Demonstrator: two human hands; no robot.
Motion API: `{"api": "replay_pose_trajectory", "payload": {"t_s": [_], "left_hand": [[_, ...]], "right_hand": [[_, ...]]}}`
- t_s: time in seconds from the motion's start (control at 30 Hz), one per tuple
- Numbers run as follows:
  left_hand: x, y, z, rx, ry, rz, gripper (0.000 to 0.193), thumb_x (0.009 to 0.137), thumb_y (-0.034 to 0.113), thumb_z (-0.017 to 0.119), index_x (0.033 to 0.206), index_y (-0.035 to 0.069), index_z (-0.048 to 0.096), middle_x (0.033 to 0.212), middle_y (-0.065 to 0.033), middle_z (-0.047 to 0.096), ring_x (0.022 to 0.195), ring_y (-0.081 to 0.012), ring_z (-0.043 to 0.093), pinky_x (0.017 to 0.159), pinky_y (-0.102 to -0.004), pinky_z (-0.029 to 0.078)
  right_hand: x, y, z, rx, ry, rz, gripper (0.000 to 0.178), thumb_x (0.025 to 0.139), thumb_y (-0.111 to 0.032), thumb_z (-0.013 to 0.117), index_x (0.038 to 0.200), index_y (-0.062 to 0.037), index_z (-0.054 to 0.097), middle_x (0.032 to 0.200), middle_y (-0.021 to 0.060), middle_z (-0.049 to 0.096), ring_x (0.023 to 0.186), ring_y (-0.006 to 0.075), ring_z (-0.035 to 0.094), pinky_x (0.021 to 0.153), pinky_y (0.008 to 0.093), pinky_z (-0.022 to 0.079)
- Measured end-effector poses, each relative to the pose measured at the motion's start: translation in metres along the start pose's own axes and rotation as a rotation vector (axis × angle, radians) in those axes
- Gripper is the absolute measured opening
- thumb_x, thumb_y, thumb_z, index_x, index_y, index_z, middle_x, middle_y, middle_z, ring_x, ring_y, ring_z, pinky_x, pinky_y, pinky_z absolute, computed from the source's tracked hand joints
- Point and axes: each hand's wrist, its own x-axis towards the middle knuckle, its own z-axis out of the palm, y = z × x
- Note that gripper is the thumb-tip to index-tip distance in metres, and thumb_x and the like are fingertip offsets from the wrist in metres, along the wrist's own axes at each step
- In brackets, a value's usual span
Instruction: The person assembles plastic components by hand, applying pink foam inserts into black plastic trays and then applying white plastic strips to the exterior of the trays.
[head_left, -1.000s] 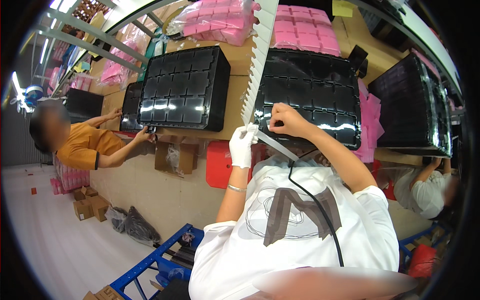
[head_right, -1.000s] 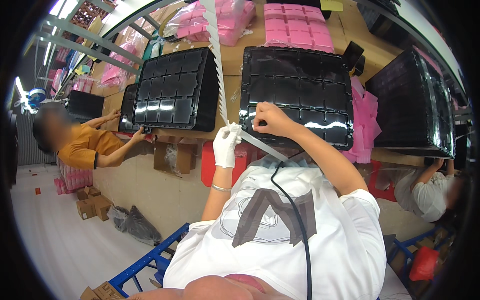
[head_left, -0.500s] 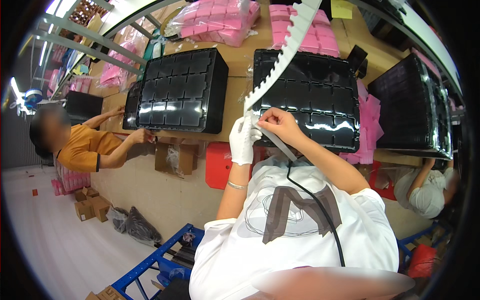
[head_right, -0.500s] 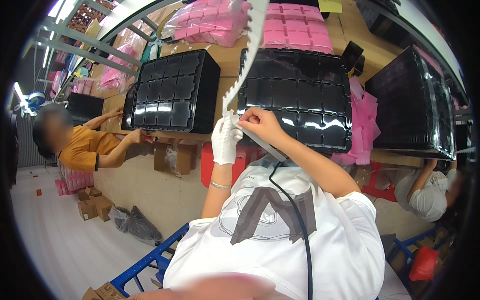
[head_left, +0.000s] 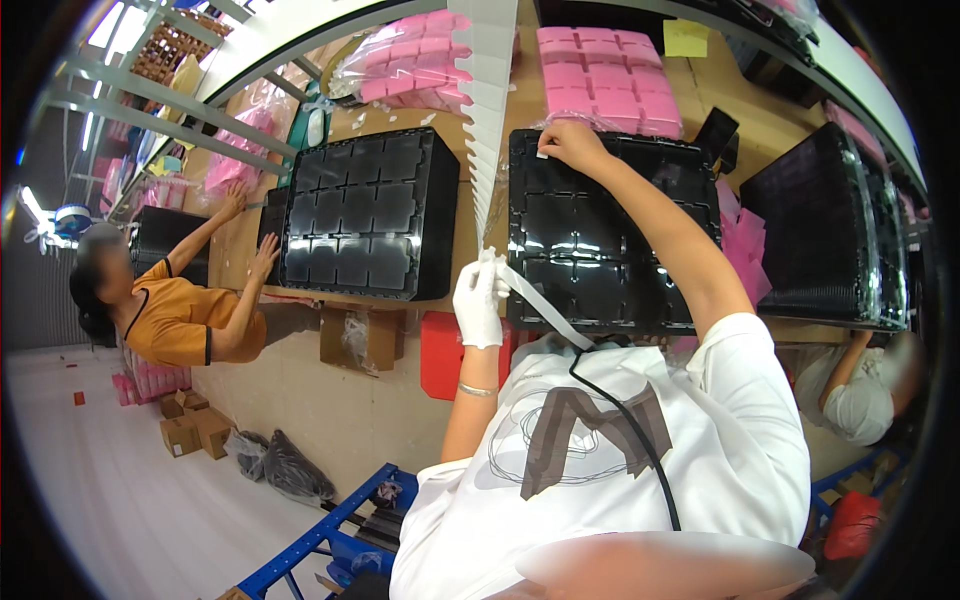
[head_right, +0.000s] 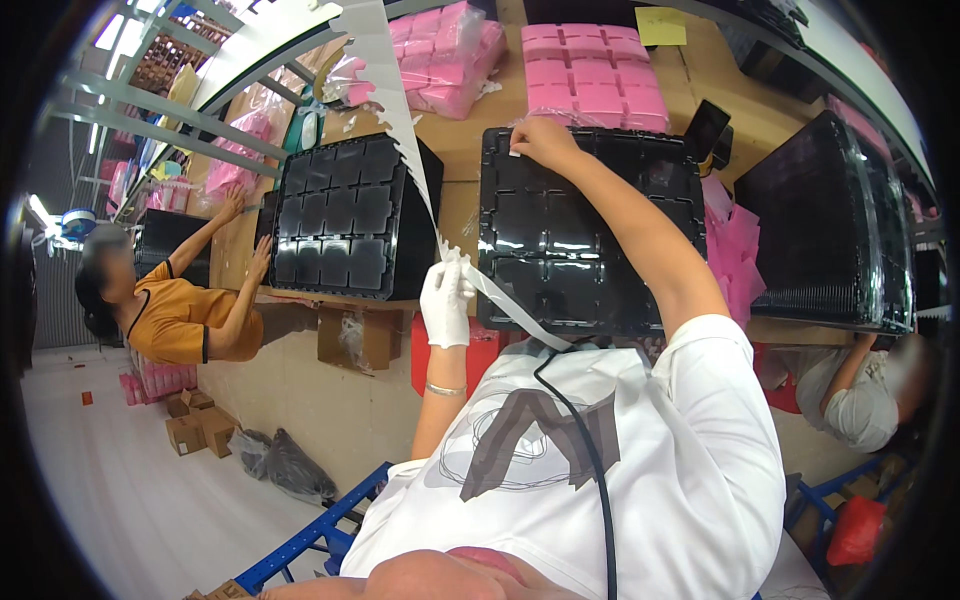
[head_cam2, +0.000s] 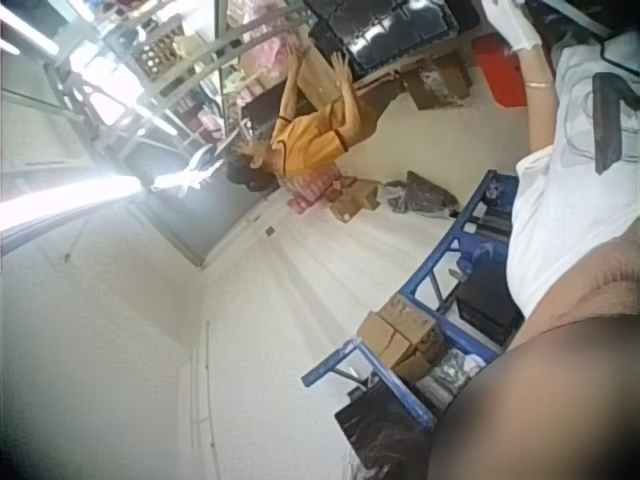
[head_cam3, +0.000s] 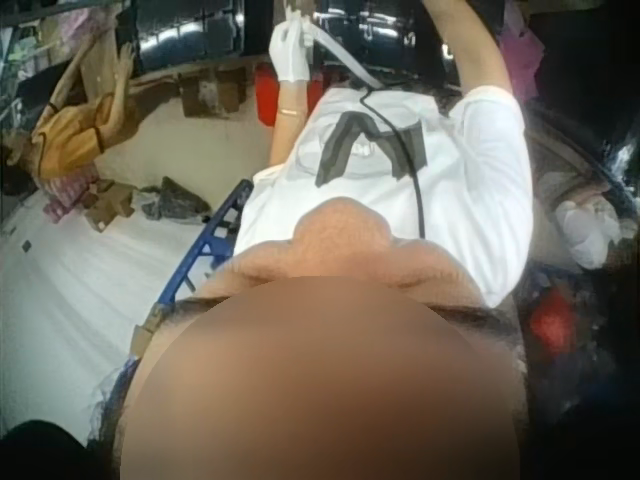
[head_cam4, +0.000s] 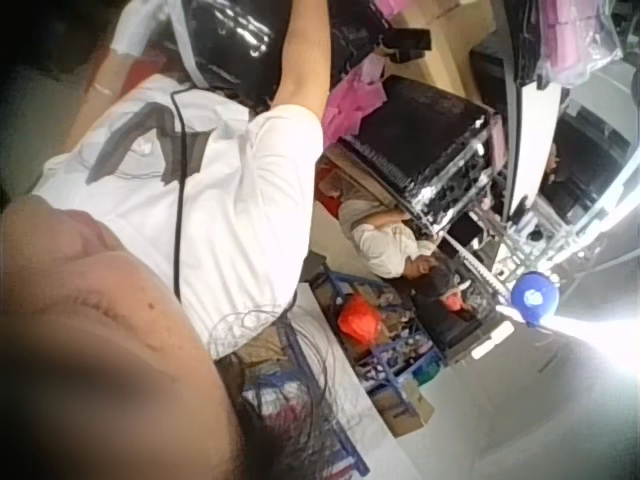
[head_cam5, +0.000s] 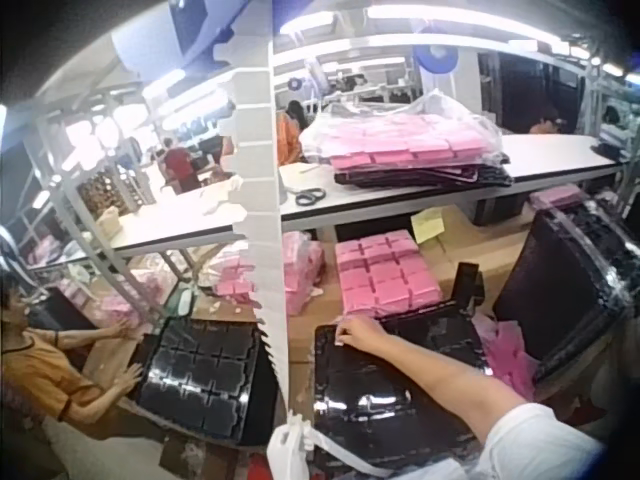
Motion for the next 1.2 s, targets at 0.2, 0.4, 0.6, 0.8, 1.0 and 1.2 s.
{"api": "replay_pose_trajectory", "payload": {"t_s": [0.2, 0.4, 0.6, 0.8, 1.0, 1.2], "left_hand": [[0.01, -0.003, -0.009, 0.048, -0.022, 0.025, 0.025, 0.099, 0.024, 0.063, 0.106, 0.0, 0.066, 0.095, -0.0077, 0.071, 0.067, -0.0053, 0.057, 0.06, -0.0192, 0.046], [0.02, -0.011, -0.018, -0.064, -0.058, 0.025, 0.022, 0.099, 0.018, 0.061, 0.11, -0.001, 0.064, 0.105, -0.0131, 0.07, 0.076, -0.0092, 0.063, 0.062, -0.0192, 0.048], [0.021, -0.011, -0.02, -0.094, -0.07, 0.046, 0.02, 0.099, 0.016, 0.061, 0.107, -0.001, 0.063, 0.109, -0.0169, 0.069, 0.077, -0.0107, 0.064, 0.063, -0.0199, 0.048], [0.019, -0.01, -0.013, -0.044, -0.06, 0.056, 0.019, 0.098, 0.017, 0.062, 0.106, 0.0, 0.065, 0.106, -0.0128, 0.071, 0.073, -0.0077, 0.061, 0.062, -0.0192, 0.047], [0.012, 0.003, 0.004, 0.067, -0.01, 0.068, 0.014, 0.095, 0.016, 0.067, 0.099, 0.002, 0.066, 0.09, -0.0042, 0.069, 0.07, -0.005, 0.057, 0.062, -0.0185, 0.045], [0.005, -0.007, 0.028, -0.116, -0.143, 0.0, 0.015, 0.094, 0.013, 0.068, 0.106, 0.004, 0.063, 0.094, -0.0041, 0.066, 0.074, -0.006, 0.057, 0.064, -0.0192, 0.045]], "right_hand": [[0.011, -0.003, 0.008, -0.112, 0.042, 0.032, 0.015, 0.078, -0.019, 0.073, 0.08, -0.0059, 0.067, 0.088, 0.0133, 0.069, 0.086, 0.0335, 0.067, 0.075, 0.0442, 0.051], [0.011, 0.005, 0.021, -0.14, 0.121, 0.035, 0.015, 0.077, -0.018, 0.072, 0.081, -0.0039, 0.068, 0.085, 0.0166, 0.069, 0.082, 0.0356, 0.067, 0.074, 0.0453, 0.051], [0.009, -0.001, 0.017, -0.121, 0.124, 0.043, 0.014, 0.079, -0.017, 0.072, 0.079, -0.0029, 0.067, 0.079, 0.0157, 0.069, 0.077, 0.0349, 0.067, 0.071, 0.0439, 0.051], [0.005, -0.002, 0.017, -0.144, 0.185, 0.034, 0.013, 0.078, -0.017, 0.072, 0.08, -0.0044, 0.068, 0.081, 0.0157, 0.069, 0.078, 0.0353, 0.067, 0.07, 0.044, 0.05], [-0.047, -0.015, 0.005, 0.475, 0.01, 0.049, 0.017, 0.089, -0.019, 0.071, 0.083, -0.005, 0.064, 0.071, -0.0051, 0.053, 0.064, 0.0034, 0.043, 0.058, 0.0213, 0.037], [-0.146, -0.081, 0.013, 1.486, -0.223, 0.528, 0.014, 0.095, -0.015, 0.063, 0.105, -0.0049, 0.062, 0.087, 0.0033, 0.064, 0.068, 0.0059, 0.055, 0.063, 0.0183, 0.043]]}}
